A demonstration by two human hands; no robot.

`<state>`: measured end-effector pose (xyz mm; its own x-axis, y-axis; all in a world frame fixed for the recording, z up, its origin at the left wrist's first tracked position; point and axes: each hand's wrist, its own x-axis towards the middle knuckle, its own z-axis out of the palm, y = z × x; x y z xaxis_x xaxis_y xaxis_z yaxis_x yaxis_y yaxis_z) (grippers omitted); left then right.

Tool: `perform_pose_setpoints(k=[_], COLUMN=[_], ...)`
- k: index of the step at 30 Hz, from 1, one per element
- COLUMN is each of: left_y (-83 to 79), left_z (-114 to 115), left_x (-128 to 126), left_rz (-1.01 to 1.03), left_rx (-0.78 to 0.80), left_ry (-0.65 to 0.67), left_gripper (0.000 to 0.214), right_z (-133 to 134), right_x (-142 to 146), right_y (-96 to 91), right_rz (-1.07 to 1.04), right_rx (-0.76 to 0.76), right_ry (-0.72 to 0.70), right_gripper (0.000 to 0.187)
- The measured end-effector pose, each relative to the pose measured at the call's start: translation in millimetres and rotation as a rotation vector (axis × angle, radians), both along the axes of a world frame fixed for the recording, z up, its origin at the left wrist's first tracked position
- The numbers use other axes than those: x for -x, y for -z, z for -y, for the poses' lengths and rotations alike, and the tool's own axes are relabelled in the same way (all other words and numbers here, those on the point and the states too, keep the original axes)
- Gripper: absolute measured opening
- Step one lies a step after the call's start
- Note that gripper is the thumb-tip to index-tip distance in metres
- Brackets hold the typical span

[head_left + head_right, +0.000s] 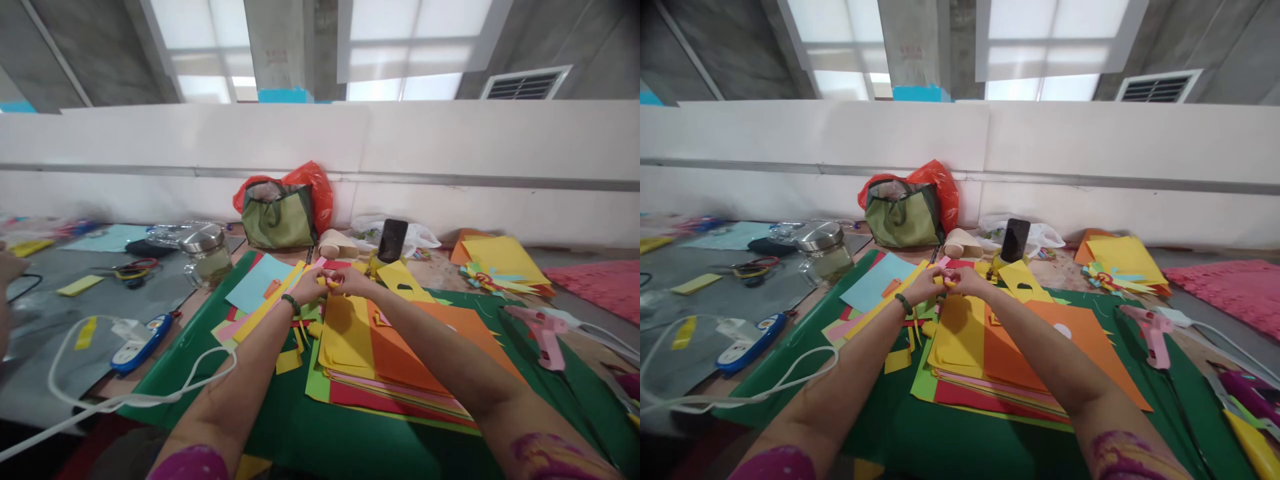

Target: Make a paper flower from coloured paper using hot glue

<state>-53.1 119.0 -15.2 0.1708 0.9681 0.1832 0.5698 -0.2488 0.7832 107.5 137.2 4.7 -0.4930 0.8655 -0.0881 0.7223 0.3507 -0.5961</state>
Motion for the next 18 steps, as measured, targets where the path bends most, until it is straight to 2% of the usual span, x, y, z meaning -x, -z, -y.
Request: perform_pose_setpoints(k=[4, 8, 12, 15, 18], left_y=[-13.3, -17.7, -23.2, -33.9, -44.5], left_z=[-8.1, -9.6, -4.6, 1.3, 9.3], left_x=[32.6, 68.1, 88.0, 86.2, 66.7], left_rz=[0.068, 0.108, 0.131, 0.168, 0.224], left_rx=[-0.03, -0.07, -0.159, -0.204, -0.163], left_ry=[-0.176, -0.41, -0.59, -0.591, -0.413], left_gripper=[0.026, 0.03, 0.039, 0.049, 0.047], right_z=[-17.4, -25.4, -16.3, -2.8, 14.3], right_x=[32.9, 67.7, 75.5, 64.6, 52.4], right_y=[-12.8, -17.6, -28.1, -42.5, -58.0], right_rz=[-0.028, -0.031, -0.018, -0.014, -0.034], right_rx=[-0.061, -0.116, -0.138, -0.131, -0.066], right_ry=[0.015, -0.019, -0.075, -0.103, -0.167], right_gripper=[0.039, 0.057, 0.059, 0.049, 0.02])
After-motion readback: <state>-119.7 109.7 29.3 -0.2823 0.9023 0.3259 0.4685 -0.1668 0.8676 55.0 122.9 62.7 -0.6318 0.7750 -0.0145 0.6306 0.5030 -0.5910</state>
